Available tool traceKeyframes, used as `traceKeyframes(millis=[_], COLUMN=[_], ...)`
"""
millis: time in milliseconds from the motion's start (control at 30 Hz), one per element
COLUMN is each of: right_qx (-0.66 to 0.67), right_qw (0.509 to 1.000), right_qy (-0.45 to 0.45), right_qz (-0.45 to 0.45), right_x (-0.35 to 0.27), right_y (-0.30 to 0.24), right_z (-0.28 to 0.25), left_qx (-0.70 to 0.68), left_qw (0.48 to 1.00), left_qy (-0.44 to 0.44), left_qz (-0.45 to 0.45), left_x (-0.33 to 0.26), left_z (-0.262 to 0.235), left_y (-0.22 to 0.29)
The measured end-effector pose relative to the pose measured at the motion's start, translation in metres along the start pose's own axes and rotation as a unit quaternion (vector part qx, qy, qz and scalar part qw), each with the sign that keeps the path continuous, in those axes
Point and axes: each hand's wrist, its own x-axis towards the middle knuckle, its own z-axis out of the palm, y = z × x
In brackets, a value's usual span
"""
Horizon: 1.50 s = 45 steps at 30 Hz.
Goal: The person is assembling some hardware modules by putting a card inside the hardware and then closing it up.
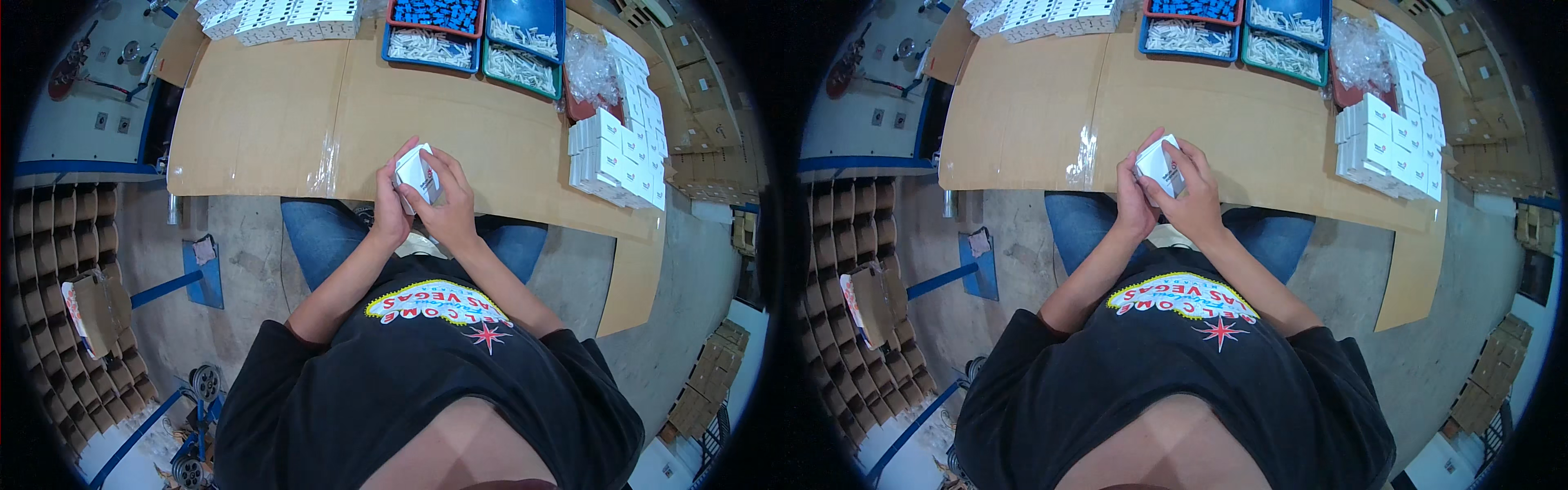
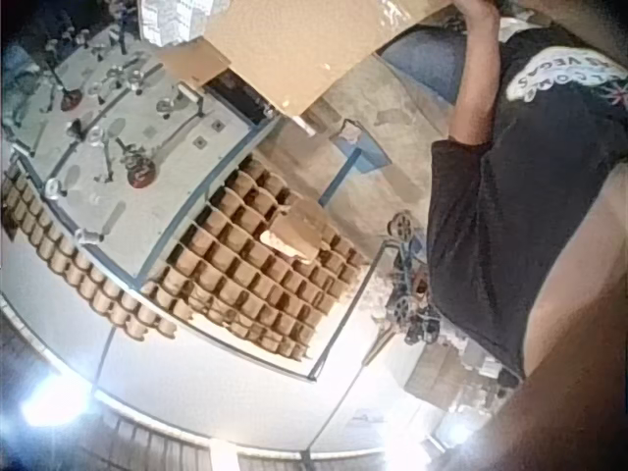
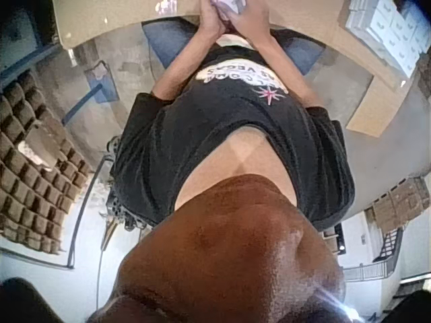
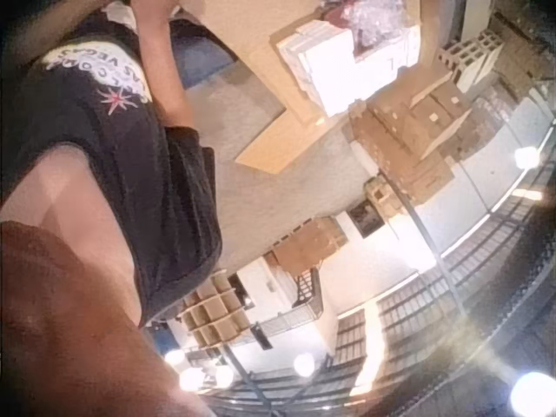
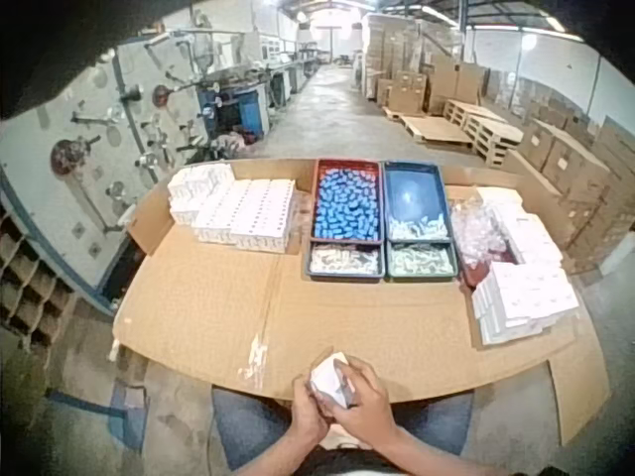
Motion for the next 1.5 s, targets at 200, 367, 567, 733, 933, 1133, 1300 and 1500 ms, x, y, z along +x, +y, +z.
traceKeyframes(millis=[200, 367, 567, 733, 933, 1133, 1300, 1500], right_qx=[-0.006, 0.002, 0.027, 0.025, 0.047, 0.049, 0.058, 0.044], right_qw=[1.000, 1.000, 1.000, 1.000, 0.999, 0.998, 0.997, 0.994], right_qy=[-0.001, -0.005, 0.006, -0.002, -0.015, -0.033, -0.052, -0.092], right_qz=[-0.011, -0.004, 0.006, -0.001, -0.012, -0.021, -0.020, 0.026], right_x=[0.000, -0.001, -0.002, -0.005, -0.005, -0.003, 0.000, 0.004], right_y=[0.000, 0.001, -0.006, -0.003, -0.006, -0.005, -0.001, 0.005], right_z=[0.001, 0.001, 0.000, -0.001, -0.004, -0.007, -0.008, -0.012], left_qx=[-0.001, -0.005, 0.004, 0.038, 0.055, 0.067, 0.092, 0.045], left_qw=[1.000, 1.000, 1.000, 0.999, 0.997, 0.996, 0.993, 0.998], left_qy=[0.001, 0.007, -0.008, 0.003, 0.002, 0.000, -0.002, 0.003], left_qz=[0.004, 0.005, 0.016, 0.036, 0.061, 0.062, 0.071, 0.040], left_x=[-0.001, -0.001, -0.005, -0.007, -0.008, -0.008, -0.002, -0.002], left_z=[0.000, 0.003, 0.007, 0.010, 0.011, 0.008, 0.003, 0.004], left_y=[-0.001, 0.000, 0.003, 0.003, 0.002, 0.001, -0.004, -0.002])
